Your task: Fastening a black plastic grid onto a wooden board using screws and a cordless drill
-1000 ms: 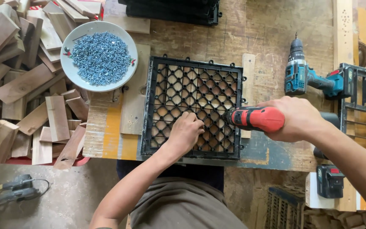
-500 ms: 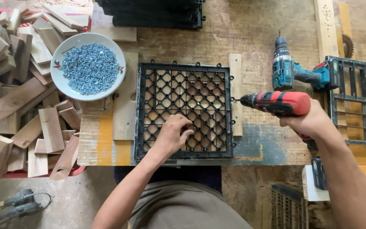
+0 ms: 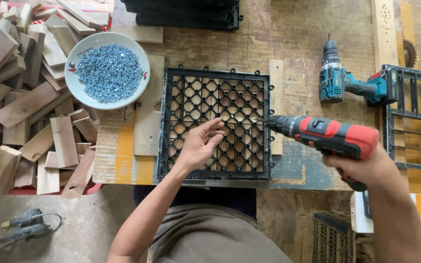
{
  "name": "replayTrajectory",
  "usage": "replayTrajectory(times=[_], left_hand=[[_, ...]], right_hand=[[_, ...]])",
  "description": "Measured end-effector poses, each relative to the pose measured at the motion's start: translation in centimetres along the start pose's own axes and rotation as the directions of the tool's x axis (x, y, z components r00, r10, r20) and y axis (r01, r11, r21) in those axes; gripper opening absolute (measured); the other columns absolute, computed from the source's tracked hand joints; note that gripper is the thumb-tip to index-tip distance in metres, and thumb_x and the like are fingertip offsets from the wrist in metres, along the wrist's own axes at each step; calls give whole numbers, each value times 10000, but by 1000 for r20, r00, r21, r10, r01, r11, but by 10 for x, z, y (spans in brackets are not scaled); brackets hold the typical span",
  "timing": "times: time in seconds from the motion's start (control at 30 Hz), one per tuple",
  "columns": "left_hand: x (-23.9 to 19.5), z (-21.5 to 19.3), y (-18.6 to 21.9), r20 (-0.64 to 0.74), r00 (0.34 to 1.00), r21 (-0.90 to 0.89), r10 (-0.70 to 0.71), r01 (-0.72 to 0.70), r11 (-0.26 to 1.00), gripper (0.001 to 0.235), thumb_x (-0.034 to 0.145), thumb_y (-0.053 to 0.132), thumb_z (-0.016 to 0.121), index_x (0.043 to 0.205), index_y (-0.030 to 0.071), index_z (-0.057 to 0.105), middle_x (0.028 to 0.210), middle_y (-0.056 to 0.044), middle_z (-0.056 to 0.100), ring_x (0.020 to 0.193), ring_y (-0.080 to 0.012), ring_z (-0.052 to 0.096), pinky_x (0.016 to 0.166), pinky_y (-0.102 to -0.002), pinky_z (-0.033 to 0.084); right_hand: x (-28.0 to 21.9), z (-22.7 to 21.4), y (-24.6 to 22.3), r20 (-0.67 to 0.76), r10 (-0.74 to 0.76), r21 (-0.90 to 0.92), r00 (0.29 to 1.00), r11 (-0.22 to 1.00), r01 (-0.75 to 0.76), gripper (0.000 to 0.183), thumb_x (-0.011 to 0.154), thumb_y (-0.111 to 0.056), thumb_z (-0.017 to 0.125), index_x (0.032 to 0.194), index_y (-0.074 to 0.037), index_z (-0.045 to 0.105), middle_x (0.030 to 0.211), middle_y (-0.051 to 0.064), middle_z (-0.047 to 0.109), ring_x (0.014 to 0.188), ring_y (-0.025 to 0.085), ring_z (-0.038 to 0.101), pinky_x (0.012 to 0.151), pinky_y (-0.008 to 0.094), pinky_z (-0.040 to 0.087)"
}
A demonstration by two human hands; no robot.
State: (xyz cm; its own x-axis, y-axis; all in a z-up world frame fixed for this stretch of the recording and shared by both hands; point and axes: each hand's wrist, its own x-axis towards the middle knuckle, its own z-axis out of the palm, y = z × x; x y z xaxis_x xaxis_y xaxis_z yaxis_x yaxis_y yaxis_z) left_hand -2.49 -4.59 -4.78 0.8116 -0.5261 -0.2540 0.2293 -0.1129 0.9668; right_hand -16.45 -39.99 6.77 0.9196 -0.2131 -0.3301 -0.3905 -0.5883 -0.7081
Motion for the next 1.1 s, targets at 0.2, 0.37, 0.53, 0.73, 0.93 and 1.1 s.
replayTrajectory(times=[0.2,0.37,0.53,0.73,0.93,1.1], left_hand=[[-11,4,19,87,995,-218,54,-34,975,415,892,-11,717,1304,-4,670,1074,-187,795,811,-161,772,686,-214,641],[-19,-17,24,-43,998,-287,-38,24,958,197,946,25,682,1120,-38,749,922,-191,803,766,-206,793,668,-247,661],[-8,-23,2,-71,971,-599,-229,142,788,232,937,27,684,1144,-72,716,1018,-241,775,874,-251,776,737,-276,650],[-1,-15,13,16,944,-722,-330,239,649,260,992,62,608,1188,-92,681,1063,-242,760,840,-231,754,760,-260,637],[5,-4,-9,-17,968,-714,-249,162,681,204,997,138,662,1085,-45,679,1020,-240,773,863,-272,782,728,-350,673],[10,8,-17,-40,932,-827,-360,171,536,187,964,184,735,1022,10,698,1023,-221,776,873,-294,782,757,-411,667]], right_hand=[[-2,55,-28,51,22,74,998,997,-25,123,669,-34,827,781,-64,786,548,57,668,460,163,589,451,336,500],[9,66,-28,114,-146,102,983,986,134,290,688,-64,800,969,-125,840,601,13,665,520,129,592,493,304,518],[12,72,-6,18,-252,104,968,963,249,247,659,-83,868,891,-122,790,699,1,731,642,128,683,613,304,596],[18,76,6,73,-167,-19,983,985,169,143,675,-126,829,803,-136,766,655,-14,680,612,123,625,613,296,538],[19,83,-1,-40,-460,41,887,886,461,153,633,-30,845,762,-71,773,535,88,665,486,93,578,462,302,511],[15,92,-19,-62,-460,92,886,881,464,150,587,-7,841,672,-83,743,468,39,601,471,58,490,434,244,460]])
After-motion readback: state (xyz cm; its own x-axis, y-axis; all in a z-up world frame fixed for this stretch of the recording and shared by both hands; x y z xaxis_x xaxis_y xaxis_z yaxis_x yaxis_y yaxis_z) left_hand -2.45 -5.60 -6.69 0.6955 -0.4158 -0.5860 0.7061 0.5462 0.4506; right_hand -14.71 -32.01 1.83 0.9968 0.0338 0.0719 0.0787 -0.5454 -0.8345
